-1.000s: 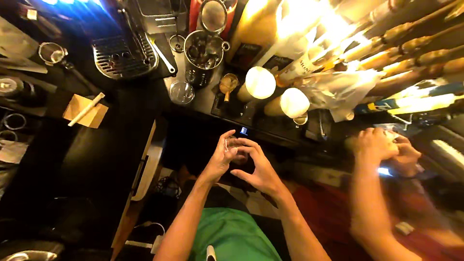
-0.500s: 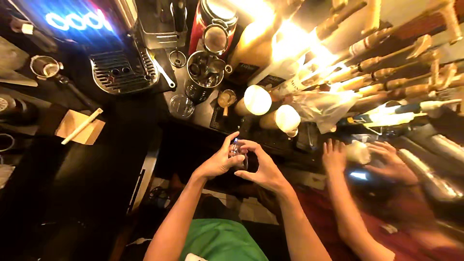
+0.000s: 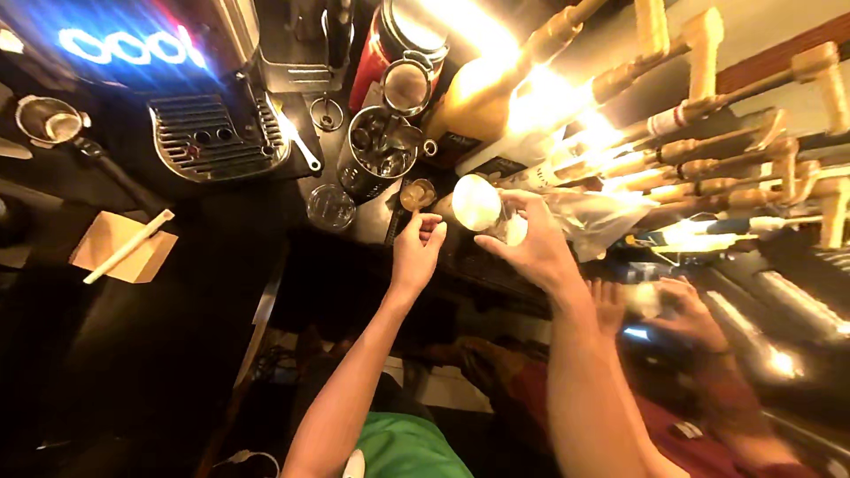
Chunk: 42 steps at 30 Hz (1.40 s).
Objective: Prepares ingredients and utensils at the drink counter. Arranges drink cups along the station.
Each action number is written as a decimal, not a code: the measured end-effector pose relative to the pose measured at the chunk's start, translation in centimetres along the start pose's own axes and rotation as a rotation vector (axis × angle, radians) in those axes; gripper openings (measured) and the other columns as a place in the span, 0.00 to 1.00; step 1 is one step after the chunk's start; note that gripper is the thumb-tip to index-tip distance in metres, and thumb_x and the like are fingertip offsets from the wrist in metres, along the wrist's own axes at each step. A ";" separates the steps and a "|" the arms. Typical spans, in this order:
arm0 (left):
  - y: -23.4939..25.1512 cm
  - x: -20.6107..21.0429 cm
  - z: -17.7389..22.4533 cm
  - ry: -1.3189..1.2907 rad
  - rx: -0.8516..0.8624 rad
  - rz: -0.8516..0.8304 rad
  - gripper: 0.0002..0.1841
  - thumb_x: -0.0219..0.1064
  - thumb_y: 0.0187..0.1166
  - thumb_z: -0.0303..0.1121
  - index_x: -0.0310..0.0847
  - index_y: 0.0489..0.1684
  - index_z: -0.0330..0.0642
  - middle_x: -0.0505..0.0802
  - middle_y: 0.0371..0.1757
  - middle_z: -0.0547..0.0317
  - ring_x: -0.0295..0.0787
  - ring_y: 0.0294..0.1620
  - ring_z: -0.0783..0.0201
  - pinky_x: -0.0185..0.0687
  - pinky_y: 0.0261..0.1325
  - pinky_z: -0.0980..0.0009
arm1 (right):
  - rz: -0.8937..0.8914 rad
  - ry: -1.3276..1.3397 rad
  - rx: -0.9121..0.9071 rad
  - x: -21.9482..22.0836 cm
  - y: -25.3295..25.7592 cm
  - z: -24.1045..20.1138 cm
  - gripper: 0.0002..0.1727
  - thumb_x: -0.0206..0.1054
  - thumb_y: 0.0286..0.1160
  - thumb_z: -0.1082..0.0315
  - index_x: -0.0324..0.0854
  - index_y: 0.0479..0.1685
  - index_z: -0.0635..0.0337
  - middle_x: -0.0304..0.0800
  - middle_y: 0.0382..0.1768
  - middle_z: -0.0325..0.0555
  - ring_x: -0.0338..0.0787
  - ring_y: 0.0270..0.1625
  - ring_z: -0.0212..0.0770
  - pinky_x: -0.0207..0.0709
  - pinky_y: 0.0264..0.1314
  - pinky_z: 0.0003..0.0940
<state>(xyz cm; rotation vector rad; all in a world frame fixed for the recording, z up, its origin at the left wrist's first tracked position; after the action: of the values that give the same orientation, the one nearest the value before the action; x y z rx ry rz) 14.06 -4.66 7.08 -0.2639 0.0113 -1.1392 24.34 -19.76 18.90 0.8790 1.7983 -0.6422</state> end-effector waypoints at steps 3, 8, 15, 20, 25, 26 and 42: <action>2.0 0.7 0.3 0.012 0.013 0.080 0.13 0.63 0.88 0.40 0.85 0.58 0.42 0.93 0.47 0.55 0.92 0.41 0.65 0.91 0.47 0.65 | -0.034 -0.033 0.002 0.7 2.4 0.2 0.49 0.87 0.57 0.50 0.66 0.83 0.50 0.77 0.74 0.53 0.84 0.70 0.51 0.81 0.70 0.54; 3.5 1.8 0.6 0.031 -0.044 0.131 0.15 0.65 0.86 0.43 0.85 0.57 0.42 0.93 0.47 0.55 0.91 0.44 0.65 0.89 0.50 0.64 | -0.010 0.014 0.079 -0.4 3.4 1.9 0.50 0.84 0.59 0.46 0.65 0.85 0.45 0.77 0.77 0.50 0.85 0.70 0.50 0.82 0.67 0.56; 3.6 2.9 0.0 0.082 -0.142 0.095 0.18 0.67 0.84 0.48 0.85 0.57 0.43 0.91 0.51 0.52 0.90 0.46 0.59 0.89 0.51 0.56 | 0.072 0.058 0.187 -3.3 3.1 5.9 0.51 0.82 0.60 0.39 0.64 0.85 0.48 0.77 0.76 0.52 0.84 0.71 0.52 0.80 0.70 0.58; 2.9 3.2 3.4 0.451 0.236 0.170 0.24 0.64 0.85 0.46 0.76 0.74 0.41 0.82 0.74 0.49 0.82 0.71 0.56 0.82 0.70 0.59 | 0.078 0.096 0.403 -8.1 1.6 -0.5 0.40 0.80 0.70 0.57 0.69 0.81 0.60 0.80 0.73 0.61 0.85 0.69 0.55 0.77 0.70 0.52; 4.3 5.8 5.0 0.730 0.550 0.075 0.32 0.60 0.85 0.56 0.71 0.84 0.46 0.69 0.90 0.56 0.58 0.92 0.53 0.59 0.89 0.51 | 0.215 0.143 0.255 -6.4 -0.6 7.1 0.46 0.81 0.62 0.42 0.68 0.83 0.46 0.81 0.74 0.50 0.85 0.70 0.51 0.83 0.65 0.54; 4.7 6.4 4.9 0.778 0.576 0.051 0.34 0.59 0.85 0.57 0.68 0.86 0.48 0.66 0.92 0.59 0.54 0.93 0.54 0.56 0.91 0.51 | 0.223 0.166 0.246 -5.9 -1.0 8.3 0.47 0.81 0.61 0.39 0.67 0.84 0.43 0.81 0.74 0.48 0.85 0.70 0.51 0.83 0.64 0.55; 5.9 9.4 3.2 1.011 0.585 -0.045 0.37 0.60 0.82 0.62 0.69 0.86 0.49 0.68 0.91 0.57 0.52 0.94 0.52 0.45 0.92 0.42 | -0.208 0.268 0.782 -13.3 0.7 -5.0 0.34 0.72 0.75 0.76 0.66 0.82 0.72 0.77 0.75 0.66 0.81 0.74 0.56 0.72 0.76 0.44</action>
<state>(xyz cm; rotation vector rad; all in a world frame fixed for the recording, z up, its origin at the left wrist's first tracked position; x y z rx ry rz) 23.80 -10.13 10.09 0.8479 0.5557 -1.1672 25.42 -19.28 33.07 1.3434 1.9009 -1.4776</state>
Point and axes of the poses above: each hand's wrist, its own y-axis towards the middle knuckle, its own x-axis out of the palm, z = x × y, the point moved 7 cm from there along y, towards the middle knuckle
